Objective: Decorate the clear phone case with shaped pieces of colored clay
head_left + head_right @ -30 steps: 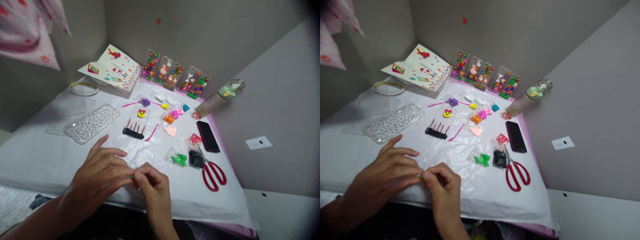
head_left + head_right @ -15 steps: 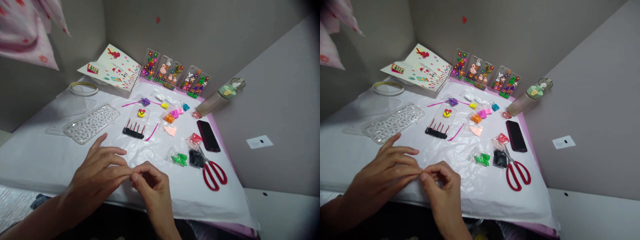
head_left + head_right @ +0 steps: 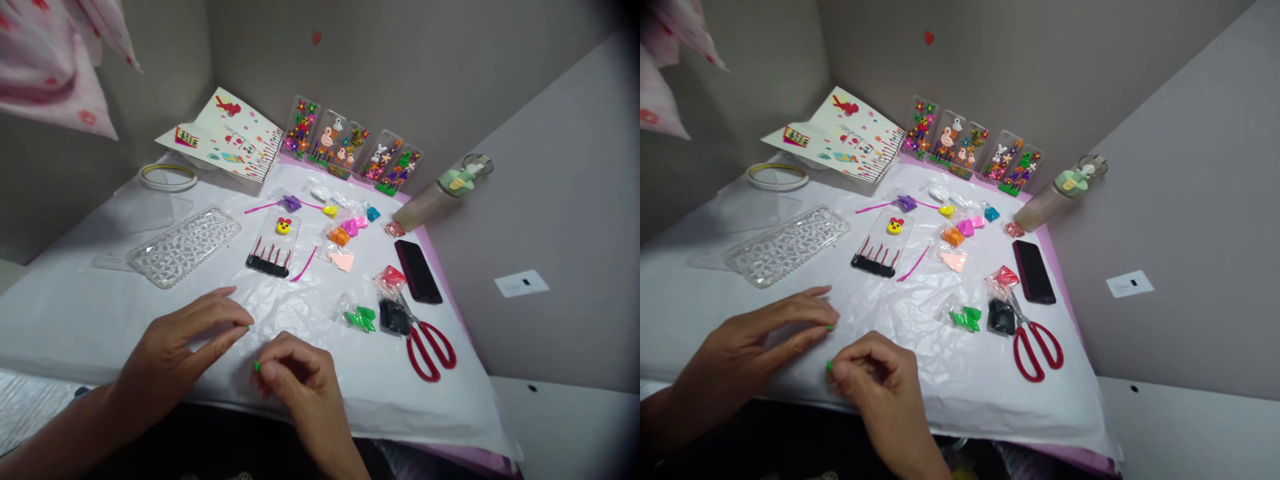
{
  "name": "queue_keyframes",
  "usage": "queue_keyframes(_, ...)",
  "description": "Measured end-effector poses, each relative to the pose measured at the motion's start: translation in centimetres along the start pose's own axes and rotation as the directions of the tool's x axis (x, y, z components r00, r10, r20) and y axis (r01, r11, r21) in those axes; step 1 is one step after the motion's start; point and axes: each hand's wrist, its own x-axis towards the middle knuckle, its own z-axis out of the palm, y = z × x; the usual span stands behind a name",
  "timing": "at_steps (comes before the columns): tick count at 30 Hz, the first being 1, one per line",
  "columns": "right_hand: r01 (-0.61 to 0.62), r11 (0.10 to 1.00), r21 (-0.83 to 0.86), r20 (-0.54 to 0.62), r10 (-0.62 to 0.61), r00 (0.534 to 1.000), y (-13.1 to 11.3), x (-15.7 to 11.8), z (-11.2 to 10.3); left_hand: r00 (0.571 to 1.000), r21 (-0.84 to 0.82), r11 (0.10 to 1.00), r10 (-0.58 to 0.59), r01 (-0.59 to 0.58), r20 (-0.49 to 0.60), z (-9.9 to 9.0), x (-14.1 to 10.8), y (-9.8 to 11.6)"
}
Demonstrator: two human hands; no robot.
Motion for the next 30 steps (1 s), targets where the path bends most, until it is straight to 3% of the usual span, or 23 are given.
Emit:
queue_keyframes(4,-0.036,0.999,0.040,-0.096,0.040,0.995,0.7,0.2,-0.4,0.989,-0.031,0.989,-0.141,0.142,0.033,-0.5,-0.3,-0.4)
queue_keyframes(9,-0.021,0.993,0.120,-0.117,0.035,0.993,1.3,0.3,-0.3,0.945,-0.187,0.928,-0.306,0.323,0.115,-0.9,0.1,0.0)
queue_keyframes(13,-0.004,0.991,0.137,-0.146,0.024,0.989,1.3,0.4,-0.1,0.919,-0.359,0.847,-0.351,0.393,0.178,-0.7,0.0,-0.1)
queue_keyframes(17,0.038,0.996,0.081,-0.160,-0.024,0.987,1.2,0.6,-0.3,0.897,-0.417,0.794,-0.384,0.442,0.219,-0.5,-0.3,-0.4)
queue_keyframes(20,0.053,0.998,0.042,-0.163,-0.045,0.986,1.2,0.6,-0.4,0.897,-0.407,0.800,-0.394,0.441,0.199,-0.5,-0.1,-0.3)
queue_keyframes(24,0.023,0.997,0.080,-0.171,-0.009,0.985,1.2,0.5,-0.3,0.930,-0.337,0.870,-0.307,0.361,0.202,-0.8,0.6,0.2)
queue_keyframes(30,0.021,0.997,0.080,-0.239,-0.001,0.971,1.3,0.5,-0.1,0.951,-0.204,0.930,-0.287,0.306,0.117,-1.3,0.8,-0.2)
